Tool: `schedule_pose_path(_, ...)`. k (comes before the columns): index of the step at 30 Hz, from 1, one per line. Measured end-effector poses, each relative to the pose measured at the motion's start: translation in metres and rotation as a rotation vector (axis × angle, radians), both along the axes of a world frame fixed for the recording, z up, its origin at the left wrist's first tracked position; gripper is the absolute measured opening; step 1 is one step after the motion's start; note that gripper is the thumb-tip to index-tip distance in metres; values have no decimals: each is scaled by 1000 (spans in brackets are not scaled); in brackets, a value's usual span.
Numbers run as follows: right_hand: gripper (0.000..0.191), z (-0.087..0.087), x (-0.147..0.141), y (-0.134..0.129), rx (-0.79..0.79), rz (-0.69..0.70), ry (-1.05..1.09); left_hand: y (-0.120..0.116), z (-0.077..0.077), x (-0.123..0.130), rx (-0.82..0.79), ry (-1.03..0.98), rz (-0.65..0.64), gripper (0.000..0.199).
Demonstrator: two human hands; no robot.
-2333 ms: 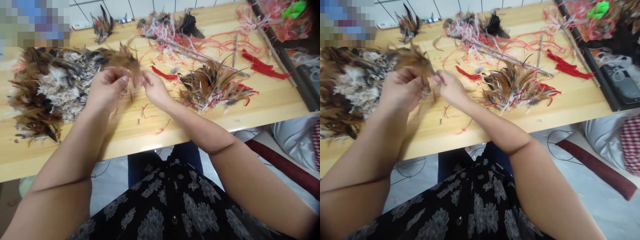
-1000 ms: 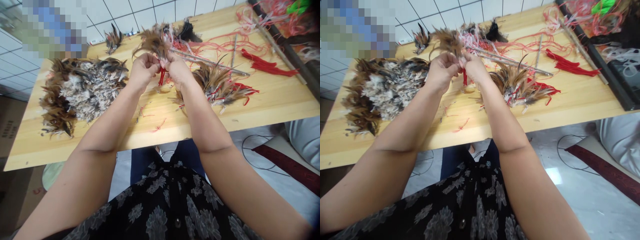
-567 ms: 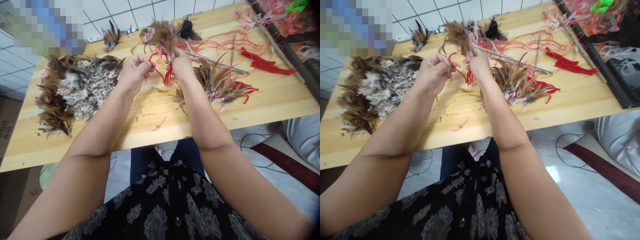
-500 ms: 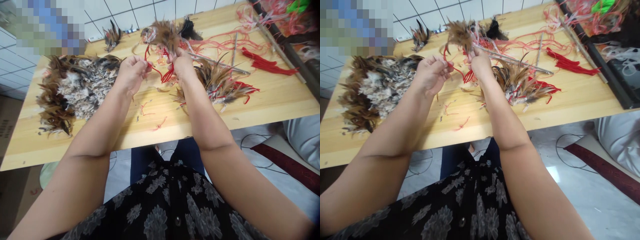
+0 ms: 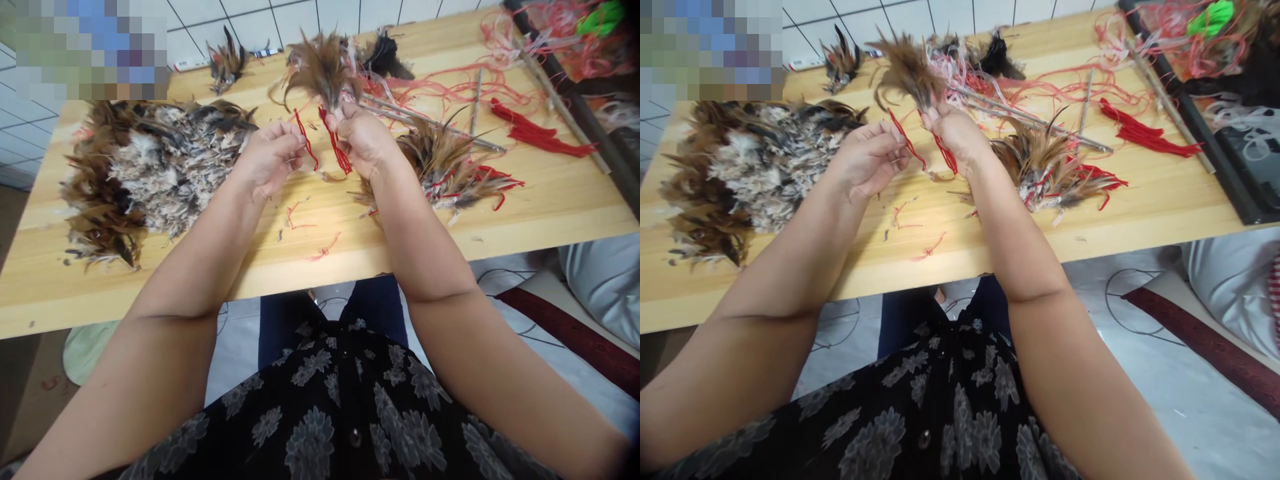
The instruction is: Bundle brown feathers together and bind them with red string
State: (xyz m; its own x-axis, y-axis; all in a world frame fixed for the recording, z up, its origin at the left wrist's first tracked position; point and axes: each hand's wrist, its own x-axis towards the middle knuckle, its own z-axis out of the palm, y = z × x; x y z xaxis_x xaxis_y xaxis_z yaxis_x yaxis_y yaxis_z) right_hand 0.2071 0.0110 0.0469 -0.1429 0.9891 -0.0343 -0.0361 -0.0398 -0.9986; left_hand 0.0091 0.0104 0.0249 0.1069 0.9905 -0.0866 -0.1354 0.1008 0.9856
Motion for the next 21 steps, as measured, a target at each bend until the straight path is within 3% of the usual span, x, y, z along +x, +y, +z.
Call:
schedule_pose_path(3, 23, 3, 4, -7, 47, 104, 74, -2, -6, 9, 35, -33, -2, 28)
schedule_pose_path(8, 30, 0, -1, -6, 57, 38, -73, 1, -16, 14, 101, -8, 39, 30)
schedule_pose_path(15, 29, -2, -6, -12, 59, 139, 15, -9, -11, 21, 70, -32, 2, 33)
schedule_pose_path(21, 28, -14, -9, -2, 127, 30, -154, -17, -10, 32, 29, -11, 0, 36)
